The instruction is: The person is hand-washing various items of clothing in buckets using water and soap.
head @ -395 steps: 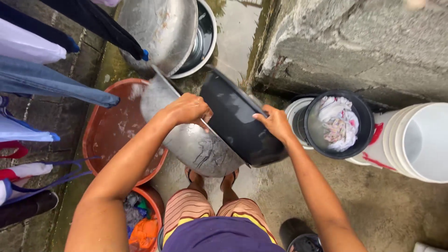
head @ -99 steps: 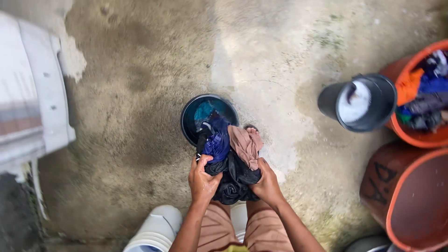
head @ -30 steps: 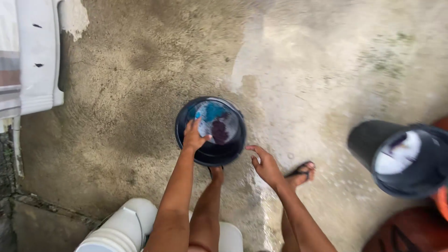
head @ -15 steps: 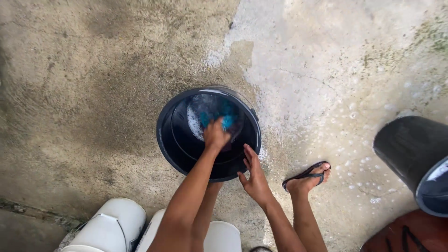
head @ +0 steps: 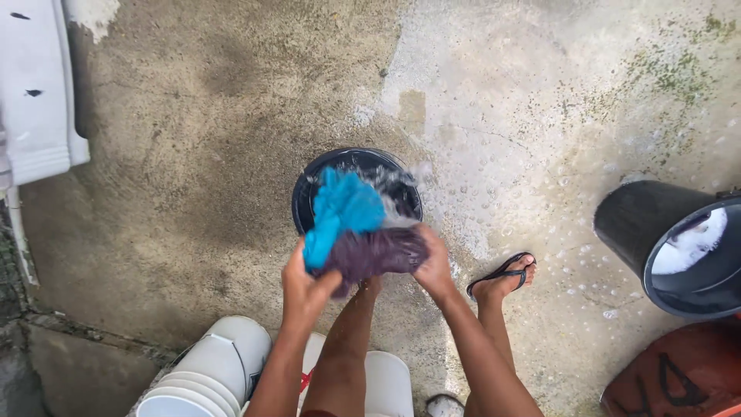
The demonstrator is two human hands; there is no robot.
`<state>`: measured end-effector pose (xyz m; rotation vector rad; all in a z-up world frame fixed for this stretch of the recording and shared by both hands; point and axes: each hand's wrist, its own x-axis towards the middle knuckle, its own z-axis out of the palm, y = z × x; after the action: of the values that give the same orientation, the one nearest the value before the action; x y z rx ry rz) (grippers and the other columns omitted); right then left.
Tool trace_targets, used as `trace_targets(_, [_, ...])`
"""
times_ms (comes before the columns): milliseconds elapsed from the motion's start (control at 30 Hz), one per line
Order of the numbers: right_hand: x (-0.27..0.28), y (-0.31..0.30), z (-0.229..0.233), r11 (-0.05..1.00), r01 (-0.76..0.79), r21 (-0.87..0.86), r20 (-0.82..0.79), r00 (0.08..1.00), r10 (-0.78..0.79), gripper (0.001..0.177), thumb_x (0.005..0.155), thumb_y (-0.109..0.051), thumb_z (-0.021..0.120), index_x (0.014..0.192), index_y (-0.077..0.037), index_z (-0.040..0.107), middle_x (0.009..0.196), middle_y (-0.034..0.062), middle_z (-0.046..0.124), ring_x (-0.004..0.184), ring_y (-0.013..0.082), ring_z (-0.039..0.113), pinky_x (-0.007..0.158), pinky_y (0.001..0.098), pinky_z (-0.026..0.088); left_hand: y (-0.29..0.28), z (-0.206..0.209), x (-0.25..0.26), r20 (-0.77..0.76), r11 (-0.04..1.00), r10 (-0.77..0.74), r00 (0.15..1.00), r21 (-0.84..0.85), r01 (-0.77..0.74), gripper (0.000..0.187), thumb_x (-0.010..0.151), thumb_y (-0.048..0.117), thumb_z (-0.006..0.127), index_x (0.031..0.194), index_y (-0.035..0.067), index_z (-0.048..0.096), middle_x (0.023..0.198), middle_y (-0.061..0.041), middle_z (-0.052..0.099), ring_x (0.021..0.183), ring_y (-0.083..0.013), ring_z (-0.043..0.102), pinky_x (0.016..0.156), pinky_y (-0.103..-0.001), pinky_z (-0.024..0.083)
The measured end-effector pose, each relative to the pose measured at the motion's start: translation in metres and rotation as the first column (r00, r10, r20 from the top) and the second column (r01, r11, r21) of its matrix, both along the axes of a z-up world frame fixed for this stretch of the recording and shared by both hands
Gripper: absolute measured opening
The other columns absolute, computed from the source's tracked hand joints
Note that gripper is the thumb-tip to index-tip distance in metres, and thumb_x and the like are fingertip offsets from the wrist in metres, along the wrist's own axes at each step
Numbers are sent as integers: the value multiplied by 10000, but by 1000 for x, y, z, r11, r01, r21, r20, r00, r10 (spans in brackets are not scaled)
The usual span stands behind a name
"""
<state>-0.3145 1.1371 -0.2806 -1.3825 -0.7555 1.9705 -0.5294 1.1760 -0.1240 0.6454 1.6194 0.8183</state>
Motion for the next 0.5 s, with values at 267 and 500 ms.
trace_targets(267, [21, 16, 172, 904, -246, 350, 187, 964, 190, 919, 684, 38, 737, 1516, -63, 361, 1352, 175, 529, 1306, 305, 569, 1125, 416, 453, -37, -116, 37, 506, 974, 222, 833, -148, -169, 661, 744, -41, 635, 1401, -37, 567, 1275, -147, 687, 1104, -247, 691, 1017, -389, 562])
trace_targets(500, [101, 42, 152, 573, -527, 627, 581, 807, 106, 1383, 393, -353, 1016, 1542, -60, 305, 1601, 292, 318, 1494, 431, 260, 1248, 502, 256, -70, -80, 86, 923, 991, 115, 368, -83, -101, 745, 825, 148, 606, 1556, 36, 515, 1405, -142, 626, 1223, -273, 618, 1067, -441, 491])
